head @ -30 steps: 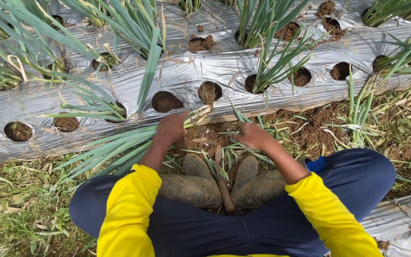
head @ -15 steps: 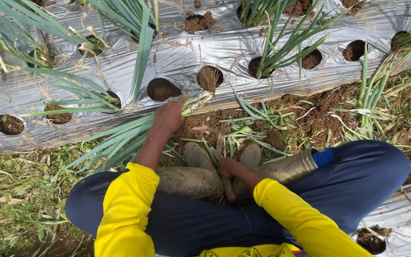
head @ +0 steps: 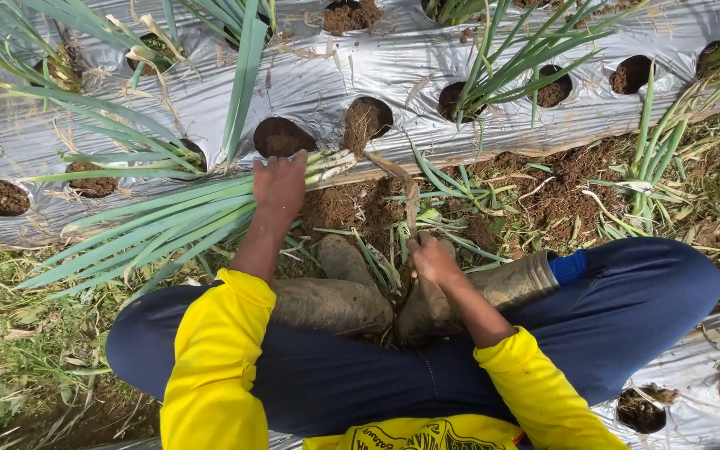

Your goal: The person sits on the ground in a field and uses a small hand hoe to loosen the soil around onion plants. They pull the onions from the ground, shake off excess dirt, and trim the roots and leaves by hand before placing them in a pile.

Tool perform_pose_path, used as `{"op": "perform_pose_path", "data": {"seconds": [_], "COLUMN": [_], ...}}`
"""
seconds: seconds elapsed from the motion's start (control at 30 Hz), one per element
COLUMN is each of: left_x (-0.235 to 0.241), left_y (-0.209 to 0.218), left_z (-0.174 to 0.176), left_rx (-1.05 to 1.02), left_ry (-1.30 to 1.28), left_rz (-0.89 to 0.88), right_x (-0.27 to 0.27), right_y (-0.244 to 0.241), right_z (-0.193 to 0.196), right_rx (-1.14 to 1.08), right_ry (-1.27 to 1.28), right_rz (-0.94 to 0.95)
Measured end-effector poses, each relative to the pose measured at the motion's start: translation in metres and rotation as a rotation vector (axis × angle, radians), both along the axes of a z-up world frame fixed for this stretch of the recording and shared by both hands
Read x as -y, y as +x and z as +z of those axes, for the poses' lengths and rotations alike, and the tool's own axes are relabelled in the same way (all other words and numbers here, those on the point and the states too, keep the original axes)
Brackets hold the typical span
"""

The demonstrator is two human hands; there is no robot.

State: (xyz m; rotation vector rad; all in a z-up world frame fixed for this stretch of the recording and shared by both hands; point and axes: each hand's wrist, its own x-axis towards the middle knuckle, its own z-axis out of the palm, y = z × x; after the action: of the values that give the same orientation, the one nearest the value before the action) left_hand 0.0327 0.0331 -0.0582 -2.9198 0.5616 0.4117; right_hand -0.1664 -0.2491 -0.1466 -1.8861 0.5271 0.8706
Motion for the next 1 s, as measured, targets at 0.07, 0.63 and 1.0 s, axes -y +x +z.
{"op": "perform_pose_path", "data": {"seconds": [0.07, 0.63, 1.0], "left_x": [-0.004, 0.004, 0.009], "left_y": [0.0, -0.009, -0.008], "left_z": [-0.011, -0.017, -0.018], "left_rx": [0.058, -0.001, 0.021], "left_ry": [0.108, 0.1, 0.122], "left_rz": [0.063, 0.022, -0.053], "right_x": [-0.004, -0.061, -0.035], "right_y": [-0.002, 0.005, -0.004], "right_z": [0.013, 0.06, 0.027], "right_rx": [0.319, 0.501, 0.503], "right_ry": [-0.172, -0.394, -0.375], "right_rz": [-0.068, 0.155, 0.395]}}
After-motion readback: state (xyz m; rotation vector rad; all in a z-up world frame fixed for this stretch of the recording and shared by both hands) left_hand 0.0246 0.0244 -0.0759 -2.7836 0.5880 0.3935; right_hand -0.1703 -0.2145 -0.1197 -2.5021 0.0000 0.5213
